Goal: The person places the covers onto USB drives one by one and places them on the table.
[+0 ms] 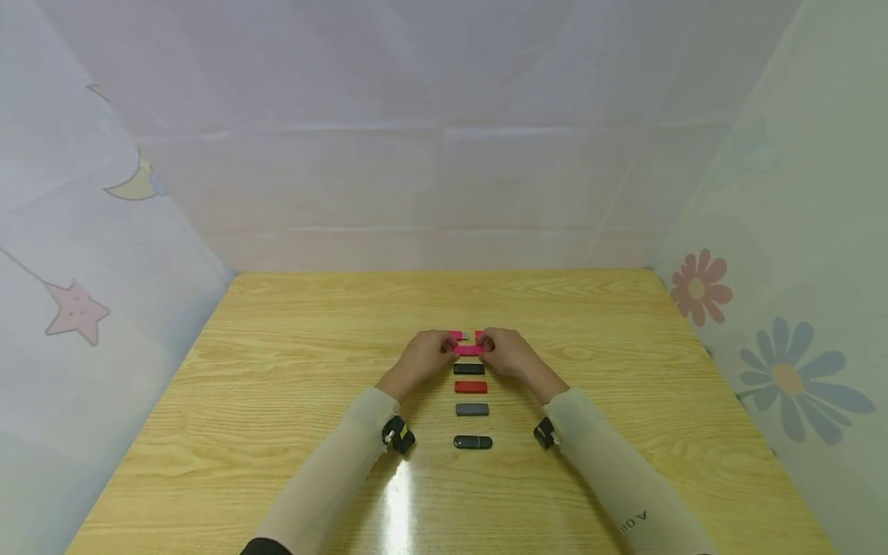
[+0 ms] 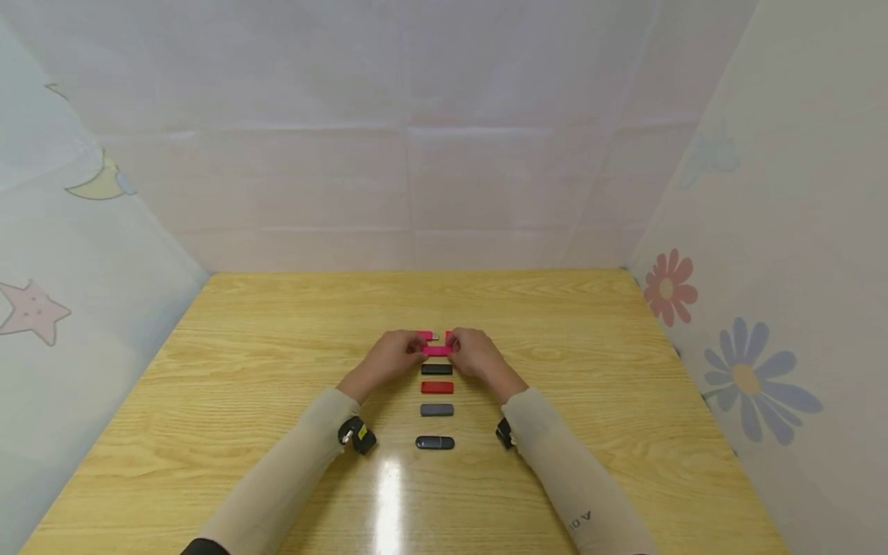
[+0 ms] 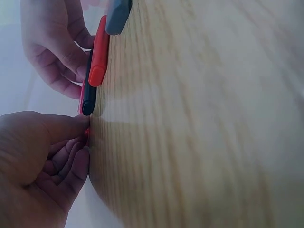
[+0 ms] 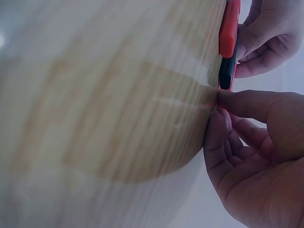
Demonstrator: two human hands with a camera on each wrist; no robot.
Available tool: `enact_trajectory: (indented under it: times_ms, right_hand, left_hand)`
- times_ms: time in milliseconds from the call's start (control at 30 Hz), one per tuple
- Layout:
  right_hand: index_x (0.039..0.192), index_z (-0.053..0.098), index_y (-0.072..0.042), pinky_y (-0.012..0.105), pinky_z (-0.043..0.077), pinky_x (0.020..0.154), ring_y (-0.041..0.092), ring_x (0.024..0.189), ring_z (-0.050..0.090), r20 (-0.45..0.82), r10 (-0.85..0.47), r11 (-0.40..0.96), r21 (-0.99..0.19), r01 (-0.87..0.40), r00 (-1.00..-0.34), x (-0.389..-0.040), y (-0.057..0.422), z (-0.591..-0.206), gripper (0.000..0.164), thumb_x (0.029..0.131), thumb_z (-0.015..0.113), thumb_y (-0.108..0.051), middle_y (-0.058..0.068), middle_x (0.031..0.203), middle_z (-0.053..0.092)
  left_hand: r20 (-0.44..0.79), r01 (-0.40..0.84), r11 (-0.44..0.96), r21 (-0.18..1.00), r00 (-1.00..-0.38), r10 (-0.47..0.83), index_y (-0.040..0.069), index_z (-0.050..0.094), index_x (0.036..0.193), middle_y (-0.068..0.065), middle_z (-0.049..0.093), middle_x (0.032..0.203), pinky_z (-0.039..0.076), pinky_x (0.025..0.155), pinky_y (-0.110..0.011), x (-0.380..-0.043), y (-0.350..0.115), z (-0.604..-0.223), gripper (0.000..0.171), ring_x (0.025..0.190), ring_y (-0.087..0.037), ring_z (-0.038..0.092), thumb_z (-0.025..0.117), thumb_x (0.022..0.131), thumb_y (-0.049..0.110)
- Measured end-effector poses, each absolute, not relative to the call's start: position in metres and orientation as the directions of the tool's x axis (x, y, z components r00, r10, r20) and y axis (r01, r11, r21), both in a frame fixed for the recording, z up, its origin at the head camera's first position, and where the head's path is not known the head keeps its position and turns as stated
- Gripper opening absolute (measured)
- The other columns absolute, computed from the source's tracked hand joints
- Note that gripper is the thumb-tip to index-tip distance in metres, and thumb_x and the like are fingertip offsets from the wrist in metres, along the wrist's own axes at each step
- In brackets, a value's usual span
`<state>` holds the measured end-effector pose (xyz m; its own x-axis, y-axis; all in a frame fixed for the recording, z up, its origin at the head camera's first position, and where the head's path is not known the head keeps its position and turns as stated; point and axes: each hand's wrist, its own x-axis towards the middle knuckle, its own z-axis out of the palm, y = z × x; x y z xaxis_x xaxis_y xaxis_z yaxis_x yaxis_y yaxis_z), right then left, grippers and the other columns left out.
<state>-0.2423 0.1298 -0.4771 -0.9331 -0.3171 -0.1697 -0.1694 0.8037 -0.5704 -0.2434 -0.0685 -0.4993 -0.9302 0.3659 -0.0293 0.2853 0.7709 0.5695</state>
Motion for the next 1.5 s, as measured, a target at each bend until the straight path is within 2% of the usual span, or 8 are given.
enact_trajectory:
  times_ms: [167, 367, 500, 633, 833, 1067, 1300, 1500]
  right_hand:
    - [0.117, 0.067, -0.004, 0.041, 0.052, 0.085, 0.023, 0.092, 0.06, -0.182, -0.315, 0.796, -0.585, -0.155, -0.932, -0.243, 0.132, -0.478, 0.022, 0.095, 0.068, -0.009, 0.008, 0.1, 0.066]
    - [0.122, 0.066, -0.007, 0.036, 0.051, 0.076, 0.021, 0.086, 0.058, -0.196, -0.29, 0.782, -0.612, -0.114, -0.937, -0.246, 0.138, -0.479, 0.026, 0.098, 0.062, -0.017, 0.007, 0.102, 0.066]
    - [0.124, 0.065, -0.008, 0.036, 0.05, 0.075, 0.021, 0.086, 0.058, -0.203, -0.271, 0.784, -0.614, -0.094, -0.941, -0.251, 0.144, -0.478, 0.028, 0.099, 0.059, -0.021, 0.007, 0.103, 0.066]
    - [0.123, 0.064, -0.006, 0.041, 0.051, 0.081, 0.024, 0.09, 0.059, -0.186, -0.278, 0.789, -0.604, -0.114, -0.942, -0.257, 0.146, -0.475, 0.029, 0.098, 0.057, -0.02, 0.009, 0.105, 0.066]
    - [0.129, 0.062, -0.003, 0.049, 0.05, 0.095, 0.031, 0.107, 0.061, -0.171, -0.306, 0.796, -0.586, -0.153, -0.937, -0.266, 0.143, -0.473, 0.033, 0.1, 0.054, -0.017, 0.017, 0.12, 0.065]
    - [0.129, 0.062, -0.003, 0.049, 0.051, 0.094, 0.033, 0.109, 0.061, -0.185, -0.329, 0.804, -0.569, -0.172, -0.926, -0.275, 0.138, -0.474, 0.032, 0.099, 0.059, -0.015, 0.018, 0.122, 0.063]
    - [0.126, 0.064, 0.0, 0.049, 0.05, 0.096, 0.034, 0.112, 0.059, -0.184, -0.352, 0.811, -0.55, -0.2, -0.918, -0.277, 0.134, -0.472, 0.033, 0.096, 0.064, -0.013, 0.019, 0.121, 0.063]
    - [0.122, 0.067, -0.002, 0.048, 0.051, 0.094, 0.031, 0.106, 0.06, -0.175, -0.343, 0.835, -0.507, -0.215, -0.923, -0.278, 0.135, -0.475, 0.029, 0.095, 0.067, -0.014, 0.017, 0.117, 0.064]
  left_hand:
    - [-0.029, 0.285, 0.765, 0.578, -0.93, 0.367, 0.007, 0.072, 0.113, -0.003, 0.071, 0.096, 0.055, 0.079, -0.032, -0.242, -0.069, -0.498, 0.02, 0.088, -0.015, 0.064, 0.071, 0.097, 0.018]
    - [-0.011, 0.291, 0.756, 0.586, -0.93, 0.367, 0.008, 0.07, 0.112, -0.003, 0.07, 0.097, 0.054, 0.078, -0.032, -0.243, -0.075, -0.494, 0.017, 0.086, -0.015, 0.063, 0.068, 0.097, 0.015]
    - [0.022, 0.306, 0.755, 0.579, -0.932, 0.361, 0.008, 0.071, 0.113, -0.004, 0.07, 0.1, 0.055, 0.082, -0.035, -0.248, -0.081, -0.491, 0.016, 0.091, -0.017, 0.064, 0.065, 0.099, 0.015]
    - [0.038, 0.307, 0.772, 0.556, -0.938, 0.346, 0.006, 0.071, 0.116, -0.007, 0.068, 0.109, 0.053, 0.092, -0.039, -0.255, -0.084, -0.488, 0.019, 0.104, -0.023, 0.062, 0.065, 0.099, 0.014]
    - [0.026, 0.318, 0.823, 0.471, -0.937, 0.347, 0.008, 0.069, 0.12, -0.009, 0.062, 0.119, 0.048, 0.101, -0.039, -0.26, -0.082, -0.485, 0.023, 0.116, -0.026, 0.054, 0.066, 0.099, 0.018]
    - [-0.001, 0.327, 0.847, 0.418, -0.933, 0.36, 0.007, 0.068, 0.122, -0.011, 0.062, 0.121, 0.047, 0.102, -0.04, -0.262, -0.08, -0.483, 0.025, 0.117, -0.029, 0.054, 0.064, 0.099, 0.016]
    - [-0.007, 0.339, 0.855, 0.392, -0.928, 0.372, 0.006, 0.07, 0.122, -0.009, 0.064, 0.118, 0.047, 0.1, -0.038, -0.266, -0.077, -0.488, 0.027, 0.113, -0.026, 0.055, 0.065, 0.1, 0.021]
    - [0.004, 0.363, 0.854, 0.374, -0.921, 0.39, 0.007, 0.071, 0.121, -0.007, 0.066, 0.117, 0.047, 0.099, -0.036, -0.268, -0.074, -0.493, 0.027, 0.111, -0.025, 0.055, 0.066, 0.101, 0.024]
